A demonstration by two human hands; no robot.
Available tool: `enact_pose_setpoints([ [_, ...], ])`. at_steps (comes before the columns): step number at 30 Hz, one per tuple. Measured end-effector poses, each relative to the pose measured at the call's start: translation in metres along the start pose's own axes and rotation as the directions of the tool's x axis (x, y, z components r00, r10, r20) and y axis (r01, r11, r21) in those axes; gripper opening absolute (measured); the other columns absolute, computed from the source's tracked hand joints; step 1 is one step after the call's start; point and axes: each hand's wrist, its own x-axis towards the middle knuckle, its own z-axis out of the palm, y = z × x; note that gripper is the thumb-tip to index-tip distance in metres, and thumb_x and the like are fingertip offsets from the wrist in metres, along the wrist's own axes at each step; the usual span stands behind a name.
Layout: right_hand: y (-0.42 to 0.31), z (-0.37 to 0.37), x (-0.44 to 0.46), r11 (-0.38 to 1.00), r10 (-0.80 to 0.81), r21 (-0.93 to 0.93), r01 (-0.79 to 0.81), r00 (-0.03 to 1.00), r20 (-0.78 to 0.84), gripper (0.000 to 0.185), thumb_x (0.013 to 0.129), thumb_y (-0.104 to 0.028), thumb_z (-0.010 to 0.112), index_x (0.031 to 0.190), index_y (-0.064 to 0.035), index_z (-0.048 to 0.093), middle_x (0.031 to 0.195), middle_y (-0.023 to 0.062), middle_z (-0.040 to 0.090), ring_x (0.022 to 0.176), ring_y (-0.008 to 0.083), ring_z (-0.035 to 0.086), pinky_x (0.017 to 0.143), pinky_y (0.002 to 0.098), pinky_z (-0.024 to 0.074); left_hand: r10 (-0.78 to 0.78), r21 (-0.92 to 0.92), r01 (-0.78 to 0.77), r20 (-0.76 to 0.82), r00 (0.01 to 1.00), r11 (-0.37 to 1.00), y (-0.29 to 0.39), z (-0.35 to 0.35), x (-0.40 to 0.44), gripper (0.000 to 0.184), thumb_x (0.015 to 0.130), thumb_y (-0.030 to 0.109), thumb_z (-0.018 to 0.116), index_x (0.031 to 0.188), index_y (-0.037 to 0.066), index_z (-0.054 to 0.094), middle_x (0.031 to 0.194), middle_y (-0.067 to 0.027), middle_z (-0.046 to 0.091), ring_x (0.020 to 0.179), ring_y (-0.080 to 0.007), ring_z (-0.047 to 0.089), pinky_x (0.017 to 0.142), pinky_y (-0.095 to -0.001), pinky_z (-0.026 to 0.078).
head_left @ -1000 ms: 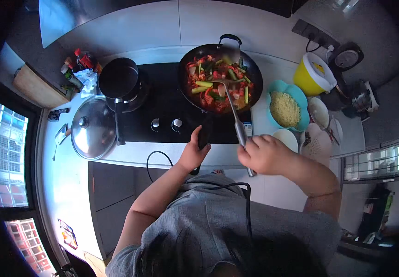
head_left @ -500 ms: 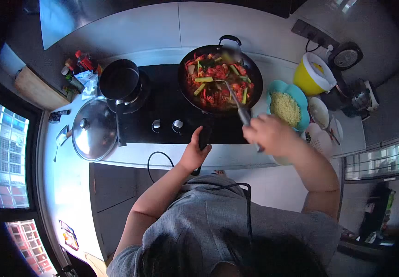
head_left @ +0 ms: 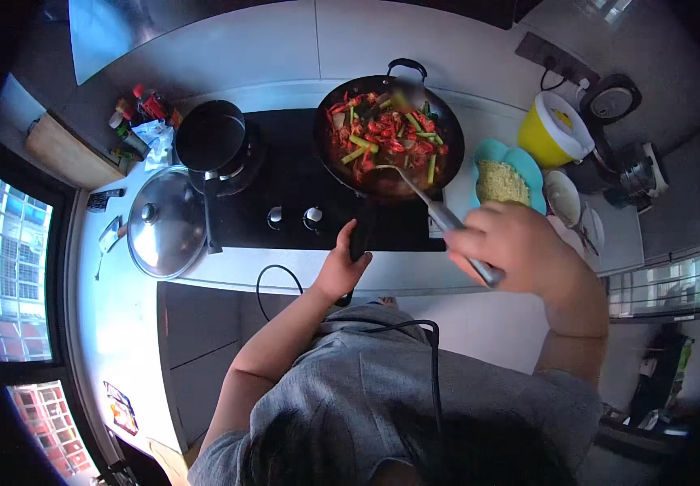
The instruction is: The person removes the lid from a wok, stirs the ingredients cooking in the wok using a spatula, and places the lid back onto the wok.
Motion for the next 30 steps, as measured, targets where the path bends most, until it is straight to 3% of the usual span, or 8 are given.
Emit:
enact_pose_setpoints([
  [6, 0.027, 0.010, 0.007, 0.997, 0.076, 0.007, -0.076, 0.981, -0.177, 0.010, 0.072, -0.015, 0.063, 0.079, -0.0106, 0.057, 0.072, 0.0071, 0.053, 0.071, 0.0257, 0.056, 0.059, 0.0379, 0.0442, 0.109, 0.074, -0.105, -0.052, 0.993, 0.992, 0.006, -0.001, 0.002, 0.071, 0.081, 0.010, 0.060, 0.137, 0.012, 0.017, 0.090, -0.0162, 0.059, 0.061, -0.0188, 0.059, 0.058, -0.0313, 0.048],
  [9, 0.020, -0.002, 0.010, 0.997, 0.068, -0.014, -0.073, 0.970, -0.232, 0.011, 0.072, -0.015, 0.062, 0.081, -0.0107, 0.057, 0.073, 0.0066, 0.052, 0.073, 0.0253, 0.055, 0.060, 0.0374, 0.0445, -0.125, 0.030, 0.123, 0.056, 0.991, 0.992, 0.019, -0.007, -0.001, 0.071, 0.081, 0.010, 0.061, 0.137, 0.009, 0.017, 0.099, -0.0207, 0.059, 0.073, -0.0234, 0.062, 0.069, -0.0325, 0.049],
  [11, 0.015, -0.006, 0.006, 0.994, 0.043, -0.078, -0.071, 0.951, -0.307, 0.013, 0.071, -0.014, 0.062, 0.083, -0.0108, 0.057, 0.074, 0.0061, 0.052, 0.073, 0.0250, 0.055, 0.060, 0.0368, 0.0448, -0.066, 0.031, 0.065, 0.028, 0.997, 0.997, 0.009, -0.003, 0.000, 0.071, 0.081, 0.010, 0.061, 0.137, 0.008, 0.017, 0.099, -0.0209, 0.059, 0.075, -0.0244, 0.062, 0.071, -0.0325, 0.048],
  [14, 0.031, 0.029, 0.016, 0.993, -0.032, -0.120, 0.010, 0.982, -0.186, 0.018, 0.070, -0.014, 0.061, 0.087, -0.0107, 0.058, 0.074, 0.0051, 0.052, 0.071, 0.0239, 0.055, 0.059, 0.0354, 0.0454, 0.062, 0.051, -0.061, -0.021, 0.998, 0.997, 0.001, 0.002, 0.000, 0.071, 0.081, 0.010, 0.061, 0.137, 0.007, 0.017, 0.098, -0.0212, 0.059, 0.079, -0.0263, 0.062, 0.075, -0.0327, 0.047],
  [18, 0.013, 0.040, 0.010, 0.959, -0.164, -0.243, 0.147, 0.985, -0.050, 0.021, 0.068, -0.013, 0.060, 0.089, -0.0098, 0.058, 0.075, 0.0037, 0.052, 0.070, 0.0213, 0.055, 0.058, 0.0324, 0.0461, -0.088, 0.032, 0.087, 0.027, 0.996, 0.996, 0.015, -0.007, 0.000, 0.070, 0.081, 0.009, 0.060, 0.137, 0.008, 0.018, 0.097, -0.0204, 0.059, 0.081, -0.0256, 0.061, 0.074, -0.0330, 0.047],
  [21, -0.008, 0.027, -0.009, 0.921, -0.232, -0.316, 0.228, 0.972, 0.027, 0.021, 0.069, -0.013, 0.058, 0.089, -0.0090, 0.057, 0.075, 0.0030, 0.051, 0.071, 0.0193, 0.055, 0.057, 0.0299, 0.0465, -0.096, -0.035, 0.098, 0.052, 0.994, 0.995, 0.012, -0.005, 0.000, 0.071, 0.080, 0.013, 0.061, 0.136, 0.010, 0.017, 0.094, -0.0271, 0.059, 0.088, -0.0409, 0.060, 0.076, -0.0405, 0.047],
  [22, -0.011, 0.023, -0.013, 0.900, -0.265, -0.345, 0.267, 0.963, 0.056, 0.020, 0.070, -0.014, 0.056, 0.089, -0.0086, 0.056, 0.075, 0.0028, 0.051, 0.072, 0.0182, 0.055, 0.057, 0.0285, 0.0466, -0.098, -0.038, 0.100, 0.057, 0.994, 0.994, 0.012, -0.004, 0.000, 0.071, 0.080, 0.013, 0.061, 0.136, 0.010, 0.017, 0.094, -0.0271, 0.059, 0.088, -0.0409, 0.060, 0.076, -0.0405, 0.047],
  [30, -0.015, 0.032, -0.013, 0.926, -0.242, -0.274, 0.261, 0.965, 0.103, 0.016, 0.072, -0.014, 0.061, 0.087, -0.0070, 0.059, 0.075, 0.0054, 0.055, 0.071, 0.0205, 0.057, 0.057, 0.0308, 0.0463, -0.008, 0.014, 0.007, 0.024, 1.000, 1.000, 0.012, -0.005, 0.000, 0.071, 0.080, 0.014, 0.061, 0.136, 0.009, 0.017, 0.095, -0.0279, 0.059, 0.087, -0.0423, 0.059, 0.075, -0.0408, 0.047],
])
